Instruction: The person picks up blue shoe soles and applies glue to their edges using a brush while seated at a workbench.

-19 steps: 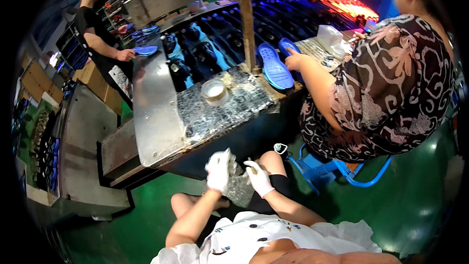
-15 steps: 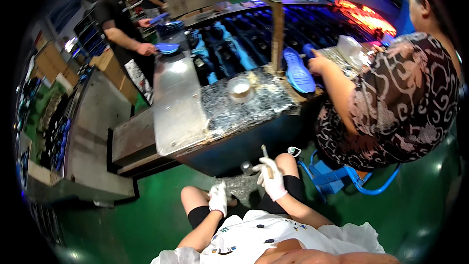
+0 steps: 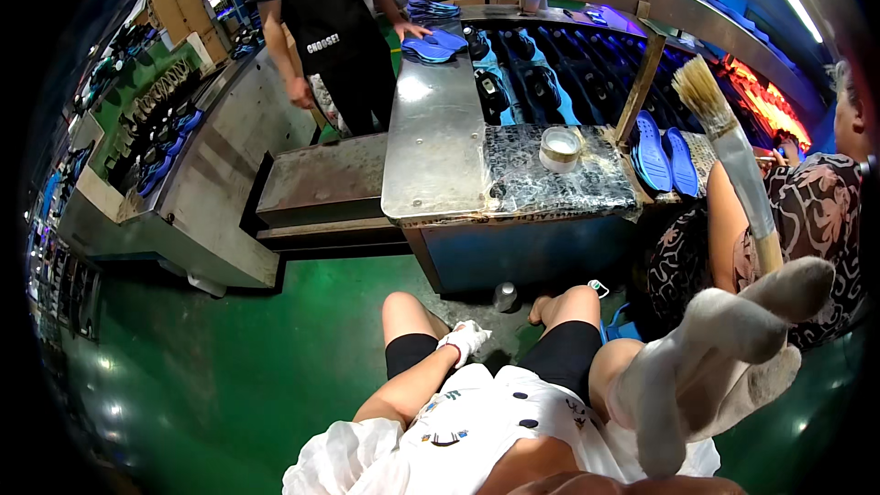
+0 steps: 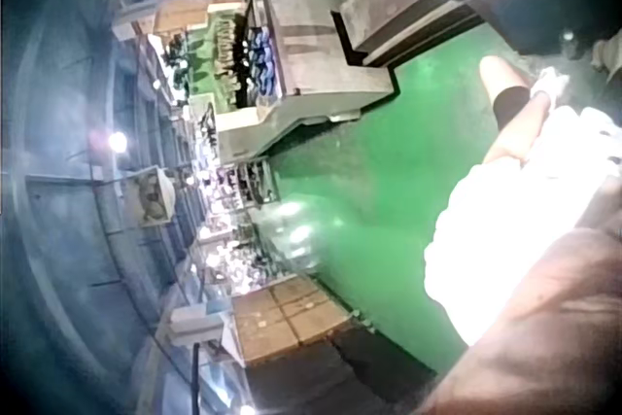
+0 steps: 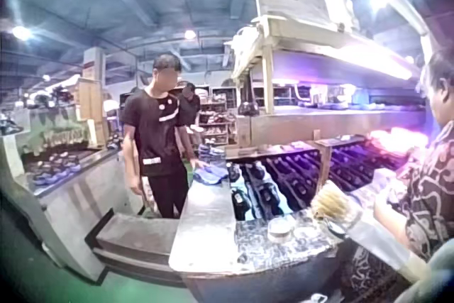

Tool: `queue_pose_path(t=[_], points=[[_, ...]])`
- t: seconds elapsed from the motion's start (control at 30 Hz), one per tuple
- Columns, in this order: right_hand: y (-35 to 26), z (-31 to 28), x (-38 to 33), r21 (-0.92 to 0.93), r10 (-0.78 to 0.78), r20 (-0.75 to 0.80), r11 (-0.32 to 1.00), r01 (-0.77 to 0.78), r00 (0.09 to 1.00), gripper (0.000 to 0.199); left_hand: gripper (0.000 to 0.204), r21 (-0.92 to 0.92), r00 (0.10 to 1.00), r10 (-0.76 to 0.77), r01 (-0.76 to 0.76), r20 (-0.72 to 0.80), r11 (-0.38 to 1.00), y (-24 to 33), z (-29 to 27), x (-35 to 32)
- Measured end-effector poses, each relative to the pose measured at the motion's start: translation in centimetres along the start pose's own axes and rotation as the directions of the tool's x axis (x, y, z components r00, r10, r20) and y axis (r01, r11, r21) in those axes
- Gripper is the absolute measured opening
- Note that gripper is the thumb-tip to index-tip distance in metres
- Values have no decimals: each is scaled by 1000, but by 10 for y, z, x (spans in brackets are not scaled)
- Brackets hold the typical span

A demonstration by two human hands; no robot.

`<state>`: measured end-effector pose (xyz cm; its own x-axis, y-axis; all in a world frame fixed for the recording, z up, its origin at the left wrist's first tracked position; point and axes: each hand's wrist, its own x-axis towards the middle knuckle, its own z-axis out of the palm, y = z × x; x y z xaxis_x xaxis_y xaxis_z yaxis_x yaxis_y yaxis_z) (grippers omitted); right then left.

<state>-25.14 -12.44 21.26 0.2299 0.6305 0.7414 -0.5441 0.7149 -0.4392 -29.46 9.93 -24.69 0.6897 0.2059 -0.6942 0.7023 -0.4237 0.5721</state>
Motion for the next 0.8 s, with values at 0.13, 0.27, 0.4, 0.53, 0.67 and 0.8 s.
queue_pose_path(t=[0.13,0.27,0.4,0.53,0.67,0.8], points=[[8,20,3,39,-60,-43,997,62,997,55,44,-72,995,38,-45,-91,996,-11,1,3],[-4,18,8,29,67,42,997,-68,997,53,46,60,999,2,0,-38,998,13,-8,-14],[-4,19,6,7,35,32,999,-35,999,51,46,27,999,-15,17,-45,1000,17,-10,-19],[-2,17,10,0,23,18,1000,-23,1000,49,44,341,964,244,-195,-105,920,-31,9,27],[10,-13,0,-228,-263,-242,951,209,934,46,19,82,585,467,-563,-663,822,42,-17,-40],[39,-102,-25,-776,-702,-456,614,141,547,50,20,666,-133,776,-614,-617,424,119,-105,-78]])
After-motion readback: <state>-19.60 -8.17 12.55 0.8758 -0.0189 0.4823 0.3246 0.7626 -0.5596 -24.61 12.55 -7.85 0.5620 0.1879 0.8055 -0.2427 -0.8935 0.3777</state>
